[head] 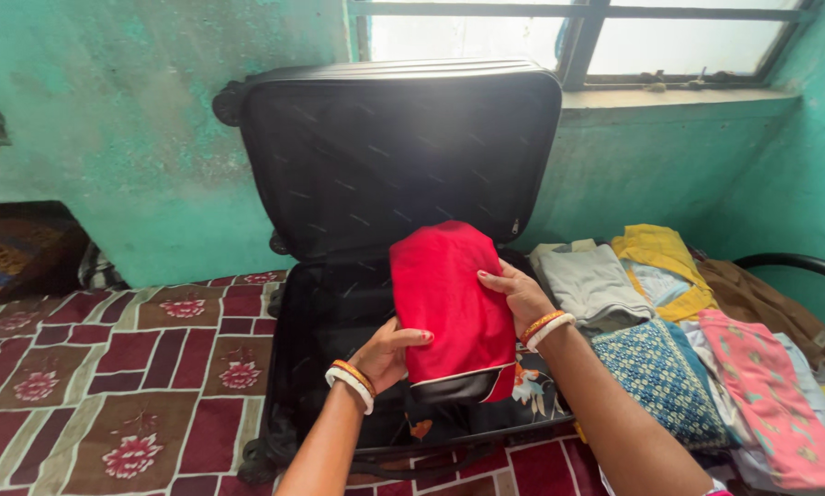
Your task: The person packs a suitcase by folding clothing items and placing them into the open suitcase by hand.
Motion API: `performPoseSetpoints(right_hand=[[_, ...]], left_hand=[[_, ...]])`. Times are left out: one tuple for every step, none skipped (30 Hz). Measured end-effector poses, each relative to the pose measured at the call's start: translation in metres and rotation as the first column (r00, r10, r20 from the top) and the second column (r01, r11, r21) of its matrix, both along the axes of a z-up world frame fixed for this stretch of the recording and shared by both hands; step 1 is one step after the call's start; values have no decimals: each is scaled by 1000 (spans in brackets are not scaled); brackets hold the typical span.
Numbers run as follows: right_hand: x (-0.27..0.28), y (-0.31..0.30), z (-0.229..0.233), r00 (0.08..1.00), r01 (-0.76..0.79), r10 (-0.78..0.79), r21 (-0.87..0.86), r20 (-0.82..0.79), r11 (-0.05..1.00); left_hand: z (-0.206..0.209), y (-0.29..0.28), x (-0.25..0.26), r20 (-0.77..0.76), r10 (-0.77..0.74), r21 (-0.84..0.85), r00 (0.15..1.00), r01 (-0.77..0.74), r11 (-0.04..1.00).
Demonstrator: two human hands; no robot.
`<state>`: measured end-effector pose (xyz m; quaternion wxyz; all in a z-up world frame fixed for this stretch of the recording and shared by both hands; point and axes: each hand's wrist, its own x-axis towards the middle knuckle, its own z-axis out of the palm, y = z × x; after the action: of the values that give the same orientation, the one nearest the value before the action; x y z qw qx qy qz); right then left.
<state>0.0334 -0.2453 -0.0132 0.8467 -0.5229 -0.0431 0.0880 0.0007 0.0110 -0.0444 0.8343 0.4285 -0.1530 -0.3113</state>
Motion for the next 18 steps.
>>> performPoseSetpoints(right_hand=[[0,-1,1,1000,7,-7,1,-2,1000],[1,-2,1,1000,1,-1,7,-7,1000],[0,-3,2,1000,-6,6,13,-11,1000],[-1,-4,3,1000,-1,1,14,-12,1000],[-3,-6,4,999,-36,36,4,-36,999],[-6,-7,6,996,-72,71,-6,-60,997],[-10,-8,8,996,-69,69,-7,-60,998],[-15,-9,10,988,-121,118,-25,-96,992],[-20,-9,11,977,-173,166,-40,-134,984],[-22,-8,11,977,-172,165,-41,-136,984],[-23,-7,11,979,-164,156,-52,-135,985],[-23,-7,9,980,-157,147,-64,-134,986],[-22,-8,7,981,-153,144,-66,-133,986],[-20,-10,4,987,-132,120,-104,-110,986],[-18,-11,1,991,-109,98,-140,-87,984],[-17,-13,-3,992,-107,95,-141,-88,984],[-16,-13,-7,995,-92,86,-160,-48,983],[-14,-15,-9,997,-78,78,-179,-7,981]], left_hand=[[2,-2,-1,-2,-7,1,1000,7,1000],[4,-5,-1,-16,27,20,1000,-26,999],[7,-7,-1,-28,62,38,998,-61,997],[9,-8,0,-29,56,39,998,-55,998],[11,-9,3,-10,75,45,997,-74,996],[11,-10,5,8,93,50,996,-93,994],[11,-11,9,8,90,49,996,-91,995],[10,-13,13,-16,118,46,993,-118,992],[8,-14,15,-42,147,44,988,-145,988],[6,-15,17,-43,145,44,988,-143,989],[4,-18,21,-41,135,35,990,-133,990],[2,-19,24,-38,124,25,992,-123,992],[-1,-21,26,-37,121,24,992,-120,993],[-4,-22,27,-42,113,36,993,-111,993],[-7,-24,27,-48,105,48,993,-103,994],[-10,-26,27,-49,102,48,994,-100,994],[-12,-29,26,-35,100,-6,994,-100,995],[-13,-31,27,-21,98,-61,995,-99,993]])
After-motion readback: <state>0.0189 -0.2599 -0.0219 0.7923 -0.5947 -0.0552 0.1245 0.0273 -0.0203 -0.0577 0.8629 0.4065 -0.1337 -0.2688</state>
